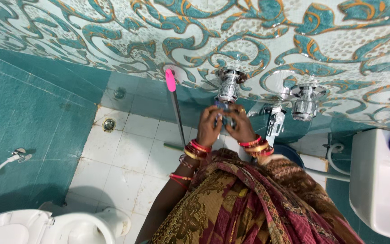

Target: The person cleans several bathroom faucets and the sink area by pouring liquid from a blue bottle and scrubbing the surfaces with a cloth.

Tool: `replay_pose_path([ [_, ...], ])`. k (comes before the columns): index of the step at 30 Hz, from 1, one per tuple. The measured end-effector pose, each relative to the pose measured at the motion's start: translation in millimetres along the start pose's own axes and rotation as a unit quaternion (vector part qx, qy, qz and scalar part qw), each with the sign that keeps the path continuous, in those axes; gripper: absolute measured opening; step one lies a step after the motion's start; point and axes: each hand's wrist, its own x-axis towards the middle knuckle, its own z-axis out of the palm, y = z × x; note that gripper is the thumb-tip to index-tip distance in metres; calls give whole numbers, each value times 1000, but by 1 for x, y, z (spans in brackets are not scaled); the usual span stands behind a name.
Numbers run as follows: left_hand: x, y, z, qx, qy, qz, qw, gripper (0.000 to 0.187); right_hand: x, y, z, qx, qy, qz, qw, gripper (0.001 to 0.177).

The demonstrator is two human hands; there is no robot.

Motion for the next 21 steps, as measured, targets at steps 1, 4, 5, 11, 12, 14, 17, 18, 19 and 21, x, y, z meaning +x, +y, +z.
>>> replay_pose_path([
  [1,-5,0,1,-19,-38,3,999,29,-9,7,1,38,-2,-17,999,47],
  [4,-28,0,-3,-23,-56,0,998,25,-43,21,11,51,-34,29,998,47],
  [5,-39,-1,-6,-23,-56,0,998,25,-51,24,14,51,-33,29,998,47],
  [11,-81,-8,-24,-66,-120,-74,988,26,-69,17,17,21,-140,-63,988,48],
  [12,-81,-11,-20,-56,-99,-92,989,29,-66,18,21,14,-111,-63,992,47],
  [14,-76,-21,-11,-43,-74,-108,990,31,-57,23,31,7,-82,-68,994,46],
  [17,-62,-39,11,-34,-29,-86,995,31,-46,28,36,-22,-29,-6,999,47],
  [18,-51,-48,20,-50,-24,-101,993,32,-41,30,34,-17,-7,43,999,49],
  [19,-44,-55,27,-67,-19,-115,991,33,-37,31,34,-13,16,90,996,51],
  [21,-39,-63,37,-51,-19,-96,994,36,-35,30,38,-1,22,83,996,52],
])
